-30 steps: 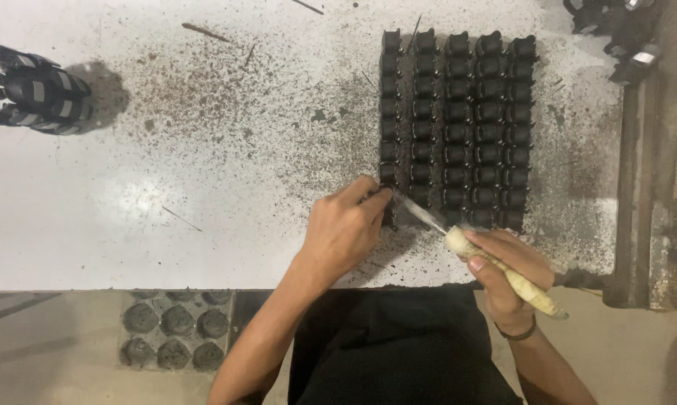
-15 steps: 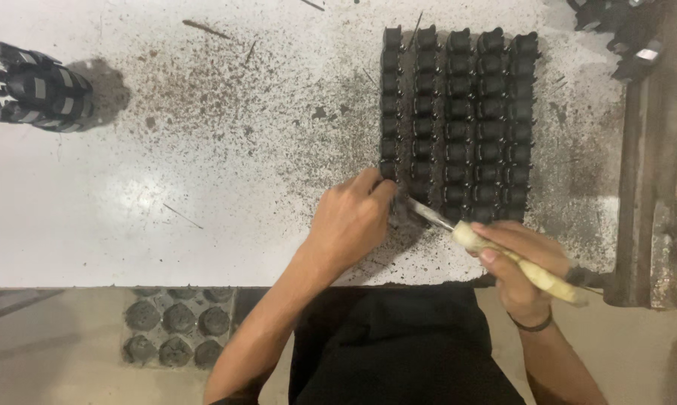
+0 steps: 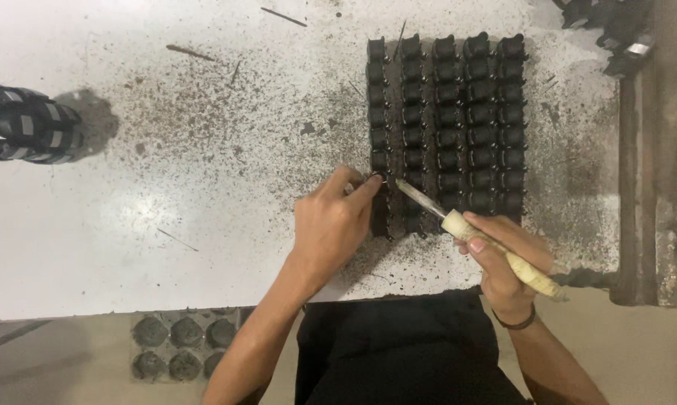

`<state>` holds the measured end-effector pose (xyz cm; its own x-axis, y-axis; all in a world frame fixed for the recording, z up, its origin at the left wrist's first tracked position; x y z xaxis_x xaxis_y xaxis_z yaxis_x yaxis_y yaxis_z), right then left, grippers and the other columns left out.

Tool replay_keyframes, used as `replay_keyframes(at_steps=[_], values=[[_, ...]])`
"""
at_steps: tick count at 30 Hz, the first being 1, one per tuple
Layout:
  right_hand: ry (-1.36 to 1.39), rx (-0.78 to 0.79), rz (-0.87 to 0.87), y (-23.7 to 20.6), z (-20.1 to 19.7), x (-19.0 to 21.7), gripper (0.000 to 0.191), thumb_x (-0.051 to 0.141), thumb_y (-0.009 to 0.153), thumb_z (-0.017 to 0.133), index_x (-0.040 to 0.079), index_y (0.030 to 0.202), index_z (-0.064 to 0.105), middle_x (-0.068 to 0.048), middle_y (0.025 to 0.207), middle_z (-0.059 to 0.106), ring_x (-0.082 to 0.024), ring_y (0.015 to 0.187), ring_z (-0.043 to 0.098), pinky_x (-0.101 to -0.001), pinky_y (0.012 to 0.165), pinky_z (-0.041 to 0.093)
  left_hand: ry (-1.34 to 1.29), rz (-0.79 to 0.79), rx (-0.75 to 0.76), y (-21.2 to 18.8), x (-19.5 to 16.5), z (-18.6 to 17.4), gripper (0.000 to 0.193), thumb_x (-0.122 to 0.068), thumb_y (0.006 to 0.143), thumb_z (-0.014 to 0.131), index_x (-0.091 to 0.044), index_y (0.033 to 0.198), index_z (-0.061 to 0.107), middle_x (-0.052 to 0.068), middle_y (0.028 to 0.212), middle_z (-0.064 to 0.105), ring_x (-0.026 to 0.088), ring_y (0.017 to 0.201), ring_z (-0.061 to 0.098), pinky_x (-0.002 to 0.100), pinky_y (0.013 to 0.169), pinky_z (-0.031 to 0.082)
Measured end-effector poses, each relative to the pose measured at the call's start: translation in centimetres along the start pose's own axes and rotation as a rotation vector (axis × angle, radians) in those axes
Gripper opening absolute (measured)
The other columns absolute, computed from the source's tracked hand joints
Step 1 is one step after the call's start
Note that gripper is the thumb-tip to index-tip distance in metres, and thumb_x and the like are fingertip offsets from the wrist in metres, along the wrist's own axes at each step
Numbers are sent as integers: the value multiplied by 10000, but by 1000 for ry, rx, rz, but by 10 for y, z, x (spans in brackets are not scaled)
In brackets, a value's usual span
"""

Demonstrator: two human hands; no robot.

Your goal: The person solders wires onto a grid of small black components arranged on the workbench, holding each component steady with one hand while applying a soldering iron with the other, working through the components one at a time and occasionally repositioning the iron.

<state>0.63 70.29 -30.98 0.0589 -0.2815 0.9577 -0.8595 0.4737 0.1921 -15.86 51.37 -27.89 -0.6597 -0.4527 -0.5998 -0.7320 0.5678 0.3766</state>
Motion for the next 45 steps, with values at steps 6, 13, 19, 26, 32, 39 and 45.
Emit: replay_keyframes(at_steps=[6,13,19,26,32,39,45], values=[[140,41,44,6,6,-8,300,-2,923,614,-87,1198,700,-224,971,725,-230,781,715,-300,693,594,-41,5,104,-5,11,13,227,-36,855,698,-44,1069,771,106,955,664,274,677,703,388,563,568],[335,28,59,7,4,-15,270,-28,960,605,-86,1208,696,-225,997,729,-230,793,712,-317,710,610,-9,-96,242,3,11,21,204,-21,883,664,-31,1052,778,153,897,651,302,608,694,416,501,553],[-42,47,66,7,2,-2,293,-12,898,596,-73,1157,719,-219,923,738,-224,732,734,-284,646,584,-27,-19,149,4,8,18,152,-14,856,654,-21,962,763,141,920,652,329,692,699,442,600,570],[-9,34,-43,13,0,8,291,16,908,616,-62,1170,715,-212,933,737,-209,714,722,-286,630,593,-23,1,112,-3,5,16,125,-34,812,698,-13,920,757,122,891,626,309,708,701,427,592,573],[-22,57,-61,14,5,14,276,17,914,624,-66,1163,710,-213,946,738,-217,751,732,-289,653,604,-22,5,113,-4,10,16,188,-3,852,672,-10,1009,774,93,922,662,266,646,700,388,544,564],[-35,61,-49,16,7,16,272,20,924,627,-67,1167,716,-204,958,738,-205,772,731,-270,665,597,-39,22,57,-6,11,14,168,-32,859,680,-14,990,783,99,907,682,288,618,688,409,539,550],[-181,137,-81,19,4,15,273,13,869,651,-78,1116,723,-197,850,740,-193,672,708,-260,571,544,11,31,119,2,10,24,71,-10,867,677,-9,913,731,121,868,655,275,661,704,382,530,553]])
Point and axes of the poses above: each hand's wrist, its own y-axis towards the middle knuckle, its own z-axis out of the palm, x = y × z, the point moved 6 cm from there along y, towards the middle knuckle
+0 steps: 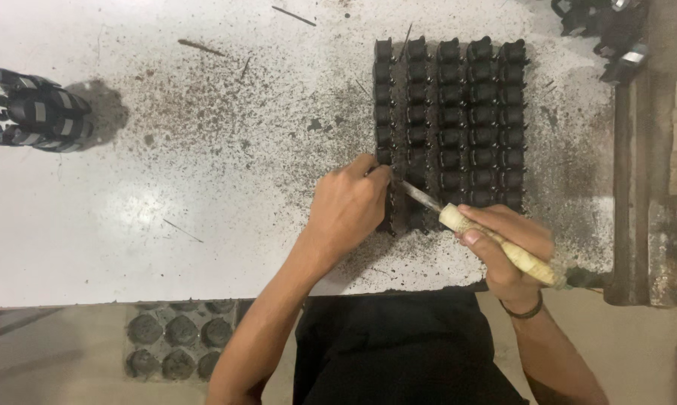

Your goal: The person solders wires onto a grid of small black components arranged on the workbench, holding each component steady with one hand while applying a soldering iron with the other, working through the components one at a time and occasionally repositioning the iron.

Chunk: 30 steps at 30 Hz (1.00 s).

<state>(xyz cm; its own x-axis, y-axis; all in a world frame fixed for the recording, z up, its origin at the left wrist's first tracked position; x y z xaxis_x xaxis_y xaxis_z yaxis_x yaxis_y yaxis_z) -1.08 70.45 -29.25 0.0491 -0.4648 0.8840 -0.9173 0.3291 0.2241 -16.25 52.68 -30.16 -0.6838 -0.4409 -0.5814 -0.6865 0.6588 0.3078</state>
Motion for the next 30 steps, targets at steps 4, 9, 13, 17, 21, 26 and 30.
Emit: replay_keyframes(at_steps=[4,9,13,17,21,26,30], values=[[415,-115,-71,11,-21,-2,236,23,962,609,-58,1169,689,-224,1024,738,-230,758,763,-277,605,631,-2,71,-50,2,-25,-38,152,32,837,655,13,978,709,131,871,664,265,652,692,373,510,544],[380,-120,40,12,-12,-13,270,34,974,605,-90,1194,700,-197,947,731,-196,712,702,-275,655,579,-144,155,-271,2,-45,-104,169,107,960,640,14,1069,730,42,860,704,160,534,645,324,411,461],[346,-151,142,12,-1,-22,287,28,952,609,-99,1193,698,-198,998,721,-216,807,721,-298,720,603,59,77,-225,23,-26,-65,318,64,858,641,-16,1153,730,112,966,670,290,711,690,391,570,561],[296,-135,144,15,3,-20,268,28,968,620,-91,1195,701,-204,1006,717,-217,819,718,-293,733,602,-6,-54,-110,15,7,-20,299,16,847,680,-90,1101,797,113,943,696,264,604,683,391,519,551],[310,-122,155,14,6,-20,272,8,969,606,-90,1204,703,-201,1005,716,-218,824,718,-293,736,599,-30,-43,-132,6,14,-9,244,-17,851,697,-75,1064,802,99,922,693,285,654,699,411,560,557],[343,-119,151,15,9,-24,262,24,987,607,-84,1207,700,-205,1008,715,-221,821,724,-301,710,609,-60,-53,32,21,15,0,196,-7,892,668,-23,1052,780,142,907,682,276,608,702,385,508,562],[369,-139,148,14,9,-26,256,37,999,614,-78,1210,702,-214,1015,727,-220,809,725,-306,700,615,63,-79,106,24,12,3,238,27,860,630,-12,1036,786,189,903,659,293,565,700,384,444,554]])
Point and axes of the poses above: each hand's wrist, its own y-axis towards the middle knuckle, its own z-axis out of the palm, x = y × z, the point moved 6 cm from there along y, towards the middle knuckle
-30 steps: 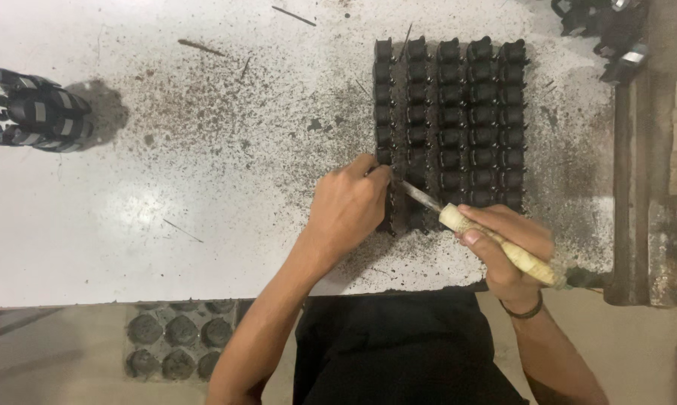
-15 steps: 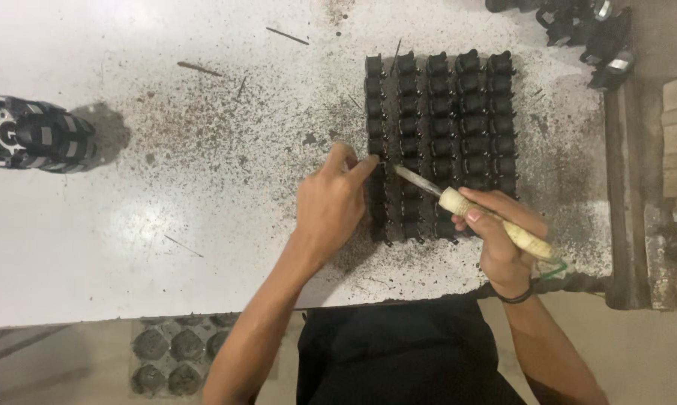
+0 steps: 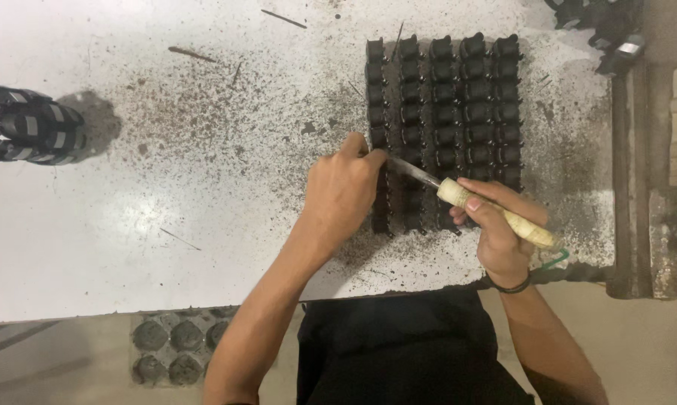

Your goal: The person solders wires onto a grid of small black components arranged on the workbench, holding each component steady with one hand while applying a soldering iron with the other, working through the components one at a time and occasionally repositioning the iron.

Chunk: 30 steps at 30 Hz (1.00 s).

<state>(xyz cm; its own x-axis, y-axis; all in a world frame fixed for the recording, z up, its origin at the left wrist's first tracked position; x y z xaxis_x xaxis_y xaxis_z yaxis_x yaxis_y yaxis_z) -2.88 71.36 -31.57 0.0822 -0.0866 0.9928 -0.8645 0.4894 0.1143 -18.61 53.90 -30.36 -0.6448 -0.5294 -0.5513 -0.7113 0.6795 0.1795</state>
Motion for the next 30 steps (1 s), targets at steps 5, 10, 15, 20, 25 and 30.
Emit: replay_keyframes(at_steps=[5,10,15,20,25,30], values=[[-39,1,3,-2,-1,4,250,17,982,621,-78,1197,707,-215,1005,732,-219,791,727,-305,693,616,-11,29,-49,0,-6,-4,184,19,863,637,11,989,770,165,954,665,299,617,707,392,521,575],[-109,35,-37,1,-1,8,247,5,964,639,-78,1185,712,-205,968,734,-214,769,722,-289,684,612,-92,53,-92,-4,-5,-7,214,-19,818,683,17,1008,774,146,919,667,284,570,689,396,509,567],[-133,31,-89,2,0,12,256,-7,961,618,-82,1189,707,-210,963,729,-216,775,721,-282,681,603,-108,41,-113,-7,0,-6,173,-11,883,673,-20,1012,788,105,899,691,259,586,693,388,507,551],[-104,27,-87,5,-2,14,257,1,965,599,-80,1182,708,-211,976,727,-207,778,725,-282,682,611,-90,73,-165,-8,-2,-8,165,-15,857,682,-23,979,792,95,891,699,280,600,691,405,523,547],[-131,30,-125,4,1,16,253,8,977,596,-77,1192,698,-198,984,725,-192,798,732,-275,694,620,-103,68,-159,-9,2,-5,163,-11,873,672,4,994,782,108,904,706,267,577,691,392,488,537],[-243,129,-126,7,1,16,260,-6,930,634,-91,1163,710,-195,916,726,-194,731,708,-266,629,585,-40,116,-166,-3,0,-1,188,16,852,652,22,1004,762,141,914,698,257,631,712,354,502,559]])
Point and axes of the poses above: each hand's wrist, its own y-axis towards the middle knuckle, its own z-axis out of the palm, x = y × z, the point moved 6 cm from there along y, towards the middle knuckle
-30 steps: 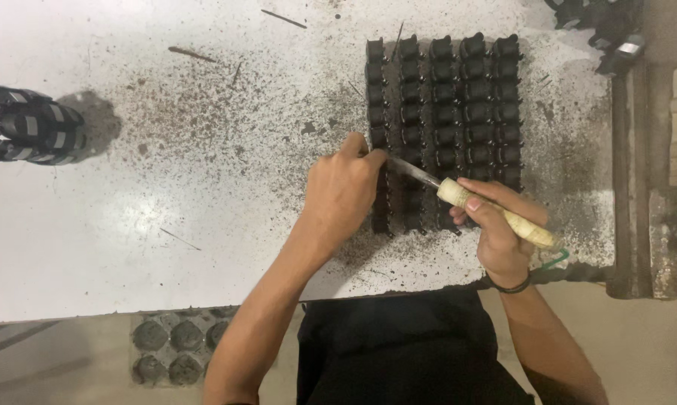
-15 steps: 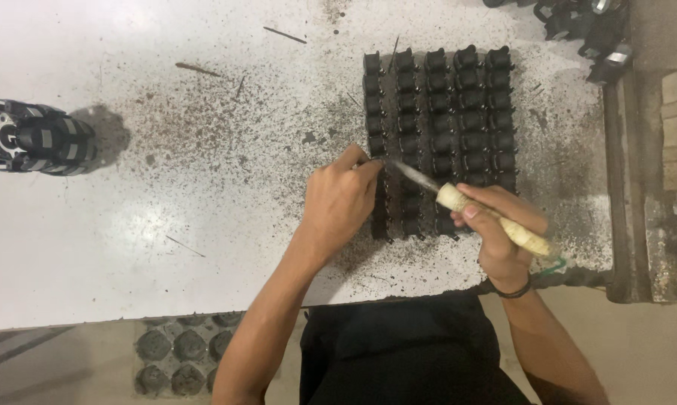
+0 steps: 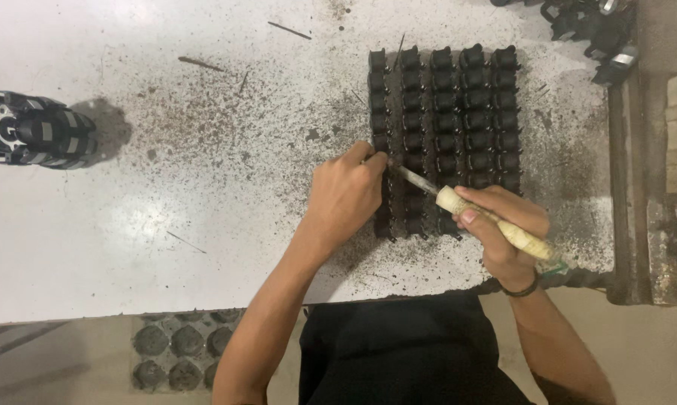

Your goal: The person solders wires onto a grid of small black components arranged on the workbench, holding each component steady with one hand while applying a soldering iron with the other, working through the components one at a time and occasionally repositioning the iron.

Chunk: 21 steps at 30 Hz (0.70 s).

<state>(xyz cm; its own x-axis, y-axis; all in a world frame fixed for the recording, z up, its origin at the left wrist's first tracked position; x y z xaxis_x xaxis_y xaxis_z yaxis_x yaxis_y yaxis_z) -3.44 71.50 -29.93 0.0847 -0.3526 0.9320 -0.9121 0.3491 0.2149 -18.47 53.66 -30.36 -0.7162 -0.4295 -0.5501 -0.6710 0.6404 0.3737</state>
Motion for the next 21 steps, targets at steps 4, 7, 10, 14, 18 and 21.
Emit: replay_keyframes(at_steps=[4,7,10,14,18,21], values=[[327,-67,-146,14,-21,3,200,22,988,634,-51,1161,701,-199,1026,749,-203,720,744,-257,592,615,3,-4,46,9,-19,-22,113,-19,894,662,12,971,738,138,864,693,263,624,706,366,484,552],[439,-217,-10,14,-28,-10,242,66,1029,608,-61,1202,720,-182,994,747,-199,750,721,-263,646,582,-59,36,25,17,-38,-57,113,0,949,638,14,1002,738,133,858,715,232,561,683,350,392,500],[273,-218,113,11,-11,-23,247,73,1031,596,-89,1175,717,-191,1011,739,-208,767,702,-295,668,575,-68,117,-206,34,-38,-86,167,68,992,598,15,1067,738,103,860,726,177,561,664,325,371,454],[352,-186,88,13,2,-24,255,54,1020,605,-92,1209,693,-196,1061,733,-209,842,717,-305,741,599,85,56,-167,38,-21,-52,248,61,919,604,-35,1088,758,112,888,678,227,671,686,333,446,513],[264,-189,90,15,4,-21,247,24,1009,612,-99,1207,693,-206,1052,730,-207,837,718,-306,751,598,35,-53,-82,17,6,-14,265,13,883,649,-86,1081,795,98,881,659,241,622,683,373,478,539],[258,-166,91,17,6,-19,250,16,1000,608,-98,1204,700,-205,1033,726,-208,838,714,-306,753,600,14,-41,-104,12,13,-7,215,-23,865,670,-88,1025,798,93,896,673,270,635,693,404,526,558]])
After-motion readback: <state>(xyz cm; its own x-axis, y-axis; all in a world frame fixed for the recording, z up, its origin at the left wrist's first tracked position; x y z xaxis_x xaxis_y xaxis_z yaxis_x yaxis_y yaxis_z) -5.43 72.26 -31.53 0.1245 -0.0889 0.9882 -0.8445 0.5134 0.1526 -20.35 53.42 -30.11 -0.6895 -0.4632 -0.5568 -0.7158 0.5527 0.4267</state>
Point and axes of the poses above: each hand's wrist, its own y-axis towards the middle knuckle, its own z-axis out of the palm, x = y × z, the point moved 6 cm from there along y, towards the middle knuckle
